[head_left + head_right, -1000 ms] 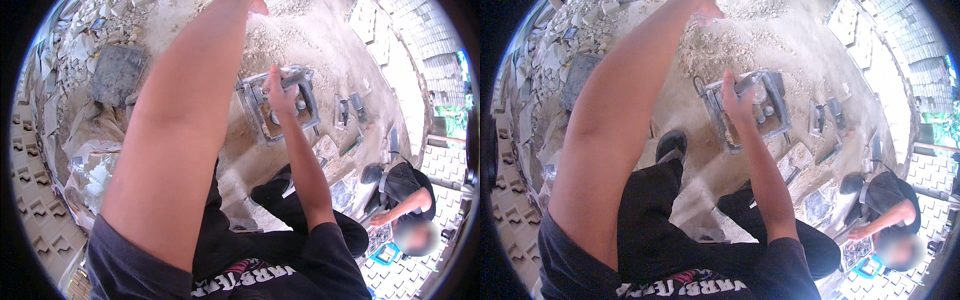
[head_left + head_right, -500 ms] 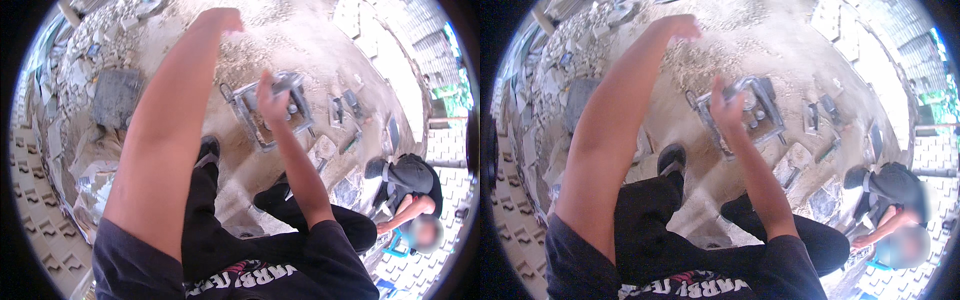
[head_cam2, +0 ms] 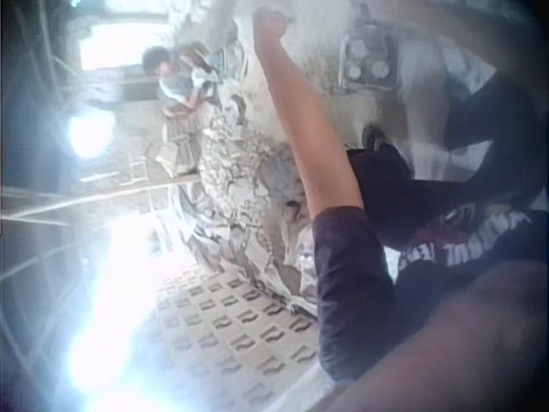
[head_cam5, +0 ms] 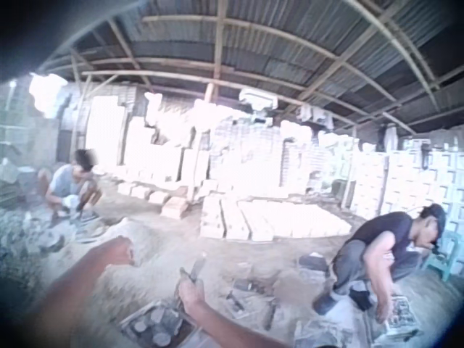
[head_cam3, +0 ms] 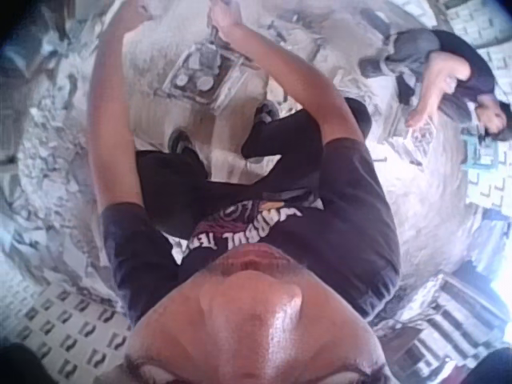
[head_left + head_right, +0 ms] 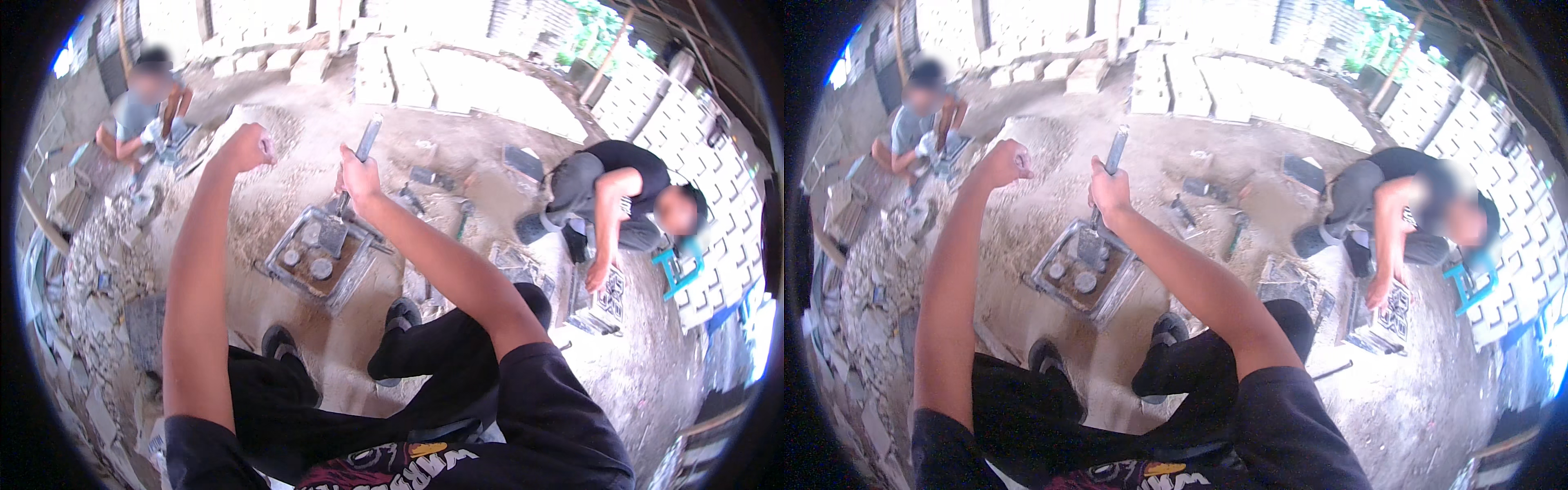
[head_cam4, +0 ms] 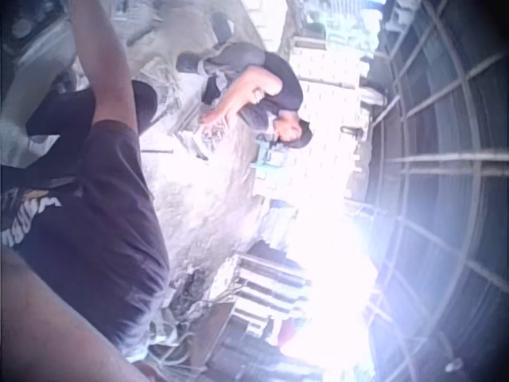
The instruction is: The person uses a trowel to fill a square mold with a dry aggregate mixture, levels the surface, and uses a metal rod to compress the material into cylindrical shapes within the mold.
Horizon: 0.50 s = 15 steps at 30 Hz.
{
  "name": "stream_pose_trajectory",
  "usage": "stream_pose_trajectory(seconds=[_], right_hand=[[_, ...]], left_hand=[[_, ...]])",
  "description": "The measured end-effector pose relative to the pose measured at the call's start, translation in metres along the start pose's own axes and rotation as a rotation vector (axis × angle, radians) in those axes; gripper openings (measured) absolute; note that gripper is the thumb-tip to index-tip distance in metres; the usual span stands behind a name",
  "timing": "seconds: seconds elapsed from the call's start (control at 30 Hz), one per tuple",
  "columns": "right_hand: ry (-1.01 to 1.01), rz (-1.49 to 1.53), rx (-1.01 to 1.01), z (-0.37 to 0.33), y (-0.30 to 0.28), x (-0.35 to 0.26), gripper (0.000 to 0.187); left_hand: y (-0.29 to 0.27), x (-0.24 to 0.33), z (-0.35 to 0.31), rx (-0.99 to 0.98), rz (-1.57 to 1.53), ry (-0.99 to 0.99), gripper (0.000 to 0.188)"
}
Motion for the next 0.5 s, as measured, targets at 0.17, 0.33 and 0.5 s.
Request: stream_pose_trajectory(seconds=[0.17, 0.33, 0.5], right_hand=[[-0.134, -0.148, 0.065, -0.028, -0.041, -0.077, 0.053], [-0.266, -0.213, 0.219, -0.027, -0.075, -0.109, 0.064], [-0.344, -0.206, 0.359, -0.012, -0.08, -0.103, 0.064]], left_hand=[[0.02, 0.111, -0.004, -0.029, -0.001, -0.021, 0.021], [0.074, 0.13, 0.005, -0.059, -0.036, 0.326, 0.033], [0.13, 0.148, -0.003, -0.233, -0.293, 0.244, 0.043]])
Point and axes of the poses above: each hand's wrist, its own z-axis towards the middle knuckle, its own y-axis out of the palm, x = y × z, the point moved 1 cm from there along z, towards the middle knuckle, and after that the axes turned 11 degrees about -z, right-handed, at the moved point
